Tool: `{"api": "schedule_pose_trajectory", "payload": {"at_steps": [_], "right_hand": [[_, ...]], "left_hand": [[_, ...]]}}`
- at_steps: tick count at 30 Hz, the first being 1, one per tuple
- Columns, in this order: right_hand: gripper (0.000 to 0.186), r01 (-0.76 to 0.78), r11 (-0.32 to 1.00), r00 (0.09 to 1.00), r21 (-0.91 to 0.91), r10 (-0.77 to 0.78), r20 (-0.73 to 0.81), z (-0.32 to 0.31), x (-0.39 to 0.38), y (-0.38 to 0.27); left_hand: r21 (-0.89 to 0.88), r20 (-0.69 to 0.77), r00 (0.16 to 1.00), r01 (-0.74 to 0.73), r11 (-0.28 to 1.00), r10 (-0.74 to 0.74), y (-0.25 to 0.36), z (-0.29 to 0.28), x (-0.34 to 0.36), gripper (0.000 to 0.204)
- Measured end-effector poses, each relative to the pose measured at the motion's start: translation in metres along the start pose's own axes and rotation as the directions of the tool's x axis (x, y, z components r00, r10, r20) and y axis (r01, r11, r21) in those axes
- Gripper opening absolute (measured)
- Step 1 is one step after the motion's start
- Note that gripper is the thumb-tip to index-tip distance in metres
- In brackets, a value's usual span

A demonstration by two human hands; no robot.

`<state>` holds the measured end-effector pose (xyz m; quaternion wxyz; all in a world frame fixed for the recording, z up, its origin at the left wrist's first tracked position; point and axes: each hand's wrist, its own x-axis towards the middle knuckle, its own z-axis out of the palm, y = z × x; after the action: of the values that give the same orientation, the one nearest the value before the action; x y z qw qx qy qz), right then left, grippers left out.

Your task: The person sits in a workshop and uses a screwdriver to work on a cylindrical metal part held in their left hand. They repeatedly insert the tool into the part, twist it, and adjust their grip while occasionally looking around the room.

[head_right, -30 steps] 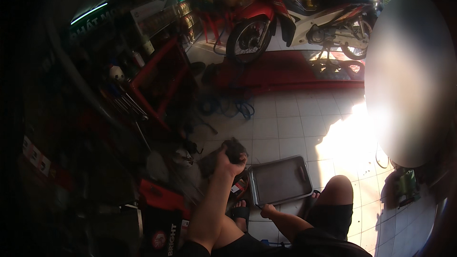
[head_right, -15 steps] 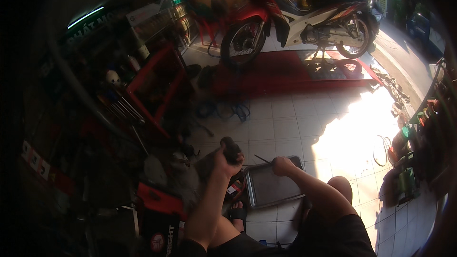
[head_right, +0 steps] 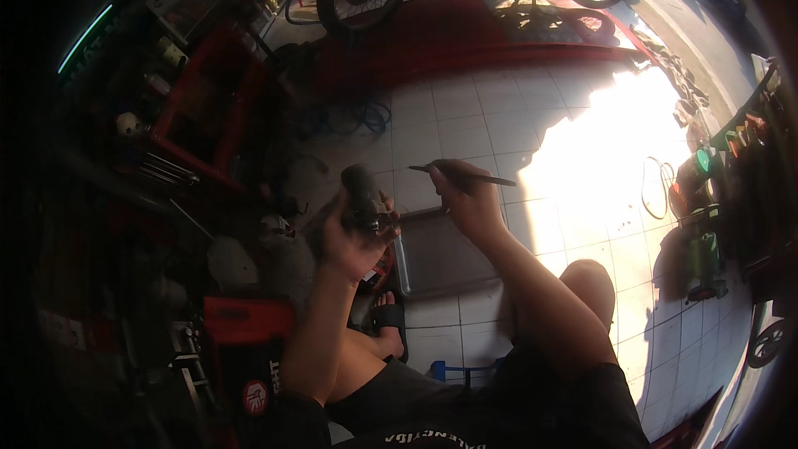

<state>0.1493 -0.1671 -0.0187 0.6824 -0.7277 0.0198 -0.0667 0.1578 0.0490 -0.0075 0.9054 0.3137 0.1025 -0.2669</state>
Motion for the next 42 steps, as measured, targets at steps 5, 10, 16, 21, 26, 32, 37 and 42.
{"api": "schedule_pose_trajectory", "payload": {"at_steps": [5,10,16,21,26,32,37,42], "right_hand": [[0.029,0.029,0.961,0.986,0.275,-0.072,0.147,-0.006,0.0,0.0],[0.03,0.033,0.935,0.982,0.354,-0.097,0.165,-0.007,-0.004,-0.004],[0.03,0.13,0.92,0.988,0.371,-0.152,0.031,-0.014,-0.009,-0.004],[0.028,0.073,0.909,0.986,0.411,-0.127,0.105,-0.014,-0.007,-0.039],[0.027,0.146,0.963,0.959,0.228,-0.194,0.207,-0.015,-0.008,-0.072],[0.019,0.261,0.964,0.952,-0.048,-0.249,0.176,-0.01,-0.021,-0.057],[0.015,0.337,0.941,0.919,0.017,-0.333,0.211,-0.015,-0.019,-0.044],[0.016,0.417,0.907,0.892,0.053,-0.42,0.169,-0.013,-0.018,-0.036]], "left_hand": [[0.0,0.079,0.996,0.05,0.999,-0.05,-0.008,-0.002,0.008,0.053],[0.172,0.103,0.982,-0.175,0.969,0.159,-0.014,-0.021,0.012,0.05],[0.177,0.305,0.936,-0.235,0.956,0.174,-0.021,-0.018,-0.001,0.055],[0.572,0.332,0.918,-0.377,0.728,0.215,-0.019,-0.019,-0.014,0.078],[0.783,0.424,0.831,-0.536,0.315,0.36,-0.019,-0.027,-0.01,0.079],[0.821,0.454,0.775,-0.556,0.131,0.439,-0.016,-0.012,-0.01,0.07],[0.801,0.498,0.743,-0.592,0.093,0.447,-0.017,-0.004,-0.005,0.063],[0.81,0.487,0.757,-0.578,0.1,0.435,-0.022,-0.004,-0.002,0.062]]}}
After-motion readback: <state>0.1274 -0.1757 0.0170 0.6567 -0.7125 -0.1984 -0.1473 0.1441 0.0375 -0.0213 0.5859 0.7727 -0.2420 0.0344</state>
